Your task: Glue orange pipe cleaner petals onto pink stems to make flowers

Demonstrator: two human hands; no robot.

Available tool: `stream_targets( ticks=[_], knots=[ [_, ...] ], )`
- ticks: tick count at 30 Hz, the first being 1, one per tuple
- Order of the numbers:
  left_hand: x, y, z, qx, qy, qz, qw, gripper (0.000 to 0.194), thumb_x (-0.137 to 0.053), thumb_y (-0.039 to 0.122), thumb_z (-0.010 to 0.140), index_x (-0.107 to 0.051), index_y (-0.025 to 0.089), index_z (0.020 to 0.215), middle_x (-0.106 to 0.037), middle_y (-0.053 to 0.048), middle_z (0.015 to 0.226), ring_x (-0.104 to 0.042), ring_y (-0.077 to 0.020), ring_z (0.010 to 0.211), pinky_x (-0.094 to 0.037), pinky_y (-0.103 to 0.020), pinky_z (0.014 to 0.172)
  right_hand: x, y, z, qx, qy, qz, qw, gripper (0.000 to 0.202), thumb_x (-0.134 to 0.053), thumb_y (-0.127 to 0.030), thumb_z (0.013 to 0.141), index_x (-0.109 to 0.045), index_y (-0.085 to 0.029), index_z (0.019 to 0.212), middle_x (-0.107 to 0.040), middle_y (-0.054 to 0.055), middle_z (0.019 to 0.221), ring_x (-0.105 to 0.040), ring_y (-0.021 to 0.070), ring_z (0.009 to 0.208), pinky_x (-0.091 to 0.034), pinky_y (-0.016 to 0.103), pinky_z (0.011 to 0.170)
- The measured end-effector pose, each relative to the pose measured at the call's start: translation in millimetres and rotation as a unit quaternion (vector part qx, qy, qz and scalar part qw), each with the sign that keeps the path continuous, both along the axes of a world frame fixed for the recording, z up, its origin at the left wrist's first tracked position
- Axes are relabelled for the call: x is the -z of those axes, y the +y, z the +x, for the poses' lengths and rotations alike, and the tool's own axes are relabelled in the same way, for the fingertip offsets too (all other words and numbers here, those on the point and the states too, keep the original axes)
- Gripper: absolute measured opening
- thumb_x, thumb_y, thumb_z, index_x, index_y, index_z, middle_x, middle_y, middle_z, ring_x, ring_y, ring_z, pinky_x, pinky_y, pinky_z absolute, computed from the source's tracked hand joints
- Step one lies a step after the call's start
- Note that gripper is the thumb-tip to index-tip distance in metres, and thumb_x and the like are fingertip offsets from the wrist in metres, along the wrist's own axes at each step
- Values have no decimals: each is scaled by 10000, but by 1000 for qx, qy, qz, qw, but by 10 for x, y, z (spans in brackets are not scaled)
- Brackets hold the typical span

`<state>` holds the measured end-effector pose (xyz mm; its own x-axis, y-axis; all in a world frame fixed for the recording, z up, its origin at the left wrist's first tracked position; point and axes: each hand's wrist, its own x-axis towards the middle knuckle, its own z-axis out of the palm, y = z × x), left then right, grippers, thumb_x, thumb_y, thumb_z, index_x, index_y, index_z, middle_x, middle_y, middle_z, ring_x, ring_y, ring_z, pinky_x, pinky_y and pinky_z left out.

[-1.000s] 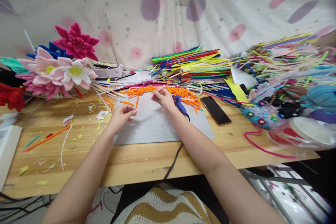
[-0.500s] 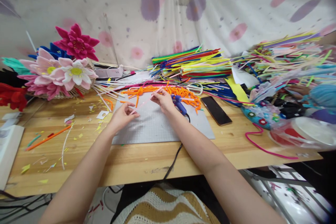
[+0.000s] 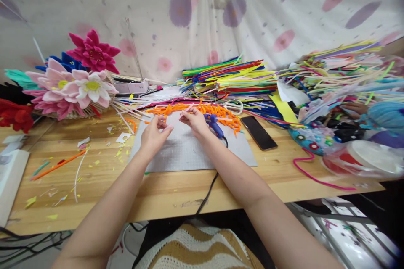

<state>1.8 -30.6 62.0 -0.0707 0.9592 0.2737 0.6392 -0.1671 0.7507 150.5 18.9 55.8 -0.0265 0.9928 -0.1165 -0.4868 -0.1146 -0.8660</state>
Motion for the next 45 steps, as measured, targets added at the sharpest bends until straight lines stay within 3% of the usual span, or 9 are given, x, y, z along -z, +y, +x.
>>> stream_targets(
  ticks=[14, 30, 45],
  knots=[
    [-1, -70, 77, -46, 9, 22, 999, 379, -594, 292, 671, -458, 221, 1017, -617, 10, 764, -600, -167, 798, -407, -290, 714, 19, -6, 5, -6, 8, 6, 1000, 202, -669, -200, 612, -473, -179, 658, -587, -56, 562, -559, 63, 527, -511, 251, 662],
    [52, -36, 79, -31, -67, 4, 997, 475, -644, 330, 637, -419, 222, 1041, -621, 23, 734, -615, -150, 764, -422, -295, 747, 43, 2, 6, -5, 26, 4, 1000, 218, -677, -214, 610, -467, -179, 652, -572, -61, 568, -548, 59, 534, -504, 247, 666],
    [89, -2, 38, -11, -157, -3, 988, 497, -677, 282, 600, -417, 201, 1016, -604, 33, 680, -603, -128, 660, -436, -286, 717, 21, -91, -8, -58, 14, -4, 998, 290, -717, -316, 532, -517, -182, 694, -515, -49, 689, -502, 69, 643, -494, 240, 626]
  ],
)
